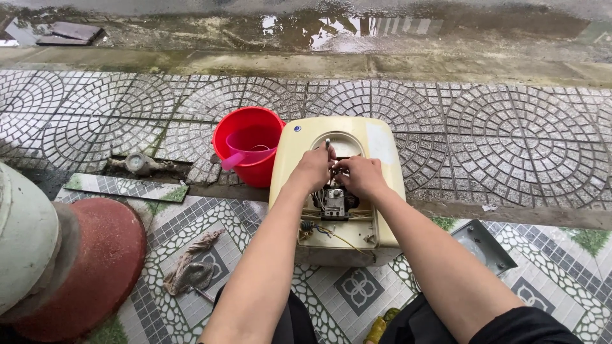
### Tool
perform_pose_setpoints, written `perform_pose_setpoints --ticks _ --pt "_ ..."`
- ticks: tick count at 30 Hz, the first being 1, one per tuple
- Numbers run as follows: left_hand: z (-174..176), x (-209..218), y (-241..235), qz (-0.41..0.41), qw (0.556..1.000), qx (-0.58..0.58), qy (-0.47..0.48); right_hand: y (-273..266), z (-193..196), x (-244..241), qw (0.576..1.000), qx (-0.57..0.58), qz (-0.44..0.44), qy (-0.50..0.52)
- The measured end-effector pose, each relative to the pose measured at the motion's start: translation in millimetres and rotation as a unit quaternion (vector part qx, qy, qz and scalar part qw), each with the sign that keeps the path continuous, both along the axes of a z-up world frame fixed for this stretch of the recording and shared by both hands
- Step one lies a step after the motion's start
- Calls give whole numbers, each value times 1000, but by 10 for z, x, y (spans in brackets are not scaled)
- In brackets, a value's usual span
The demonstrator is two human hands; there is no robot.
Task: Repairing the internal wiring and components of a small appliance on a sidewalk.
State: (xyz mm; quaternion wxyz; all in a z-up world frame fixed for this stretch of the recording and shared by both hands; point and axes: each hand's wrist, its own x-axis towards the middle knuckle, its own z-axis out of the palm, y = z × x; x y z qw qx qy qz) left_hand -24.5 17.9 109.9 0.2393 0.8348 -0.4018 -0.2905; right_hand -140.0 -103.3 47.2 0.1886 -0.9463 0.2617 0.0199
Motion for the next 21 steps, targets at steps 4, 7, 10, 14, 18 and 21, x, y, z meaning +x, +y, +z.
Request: perform_pose_setpoints --ticks 4,7,10,14,18,21 --pt "46 -9 43 5 1000 -4 5 22 34 4 1000 0 2 9" --pt "-23 20 26 9 1000 -6 12 -4 -18 10 1000 0 1 8" --pt "-127 36 1 -2 1000 -5 7 -19 -70 17 1000 -3 -1 12" --pt "-176 39 4 -4 1000 -22 12 -12 -51 24 1000 8 -9 4" --pt "-122 33 59 -3 1000 -28 -1 -22 -72 29 1000 13 -12 6" --pt "-419 135 -79 -3 999 -20 -26 -34 -115 41 1000 10 -12 11"
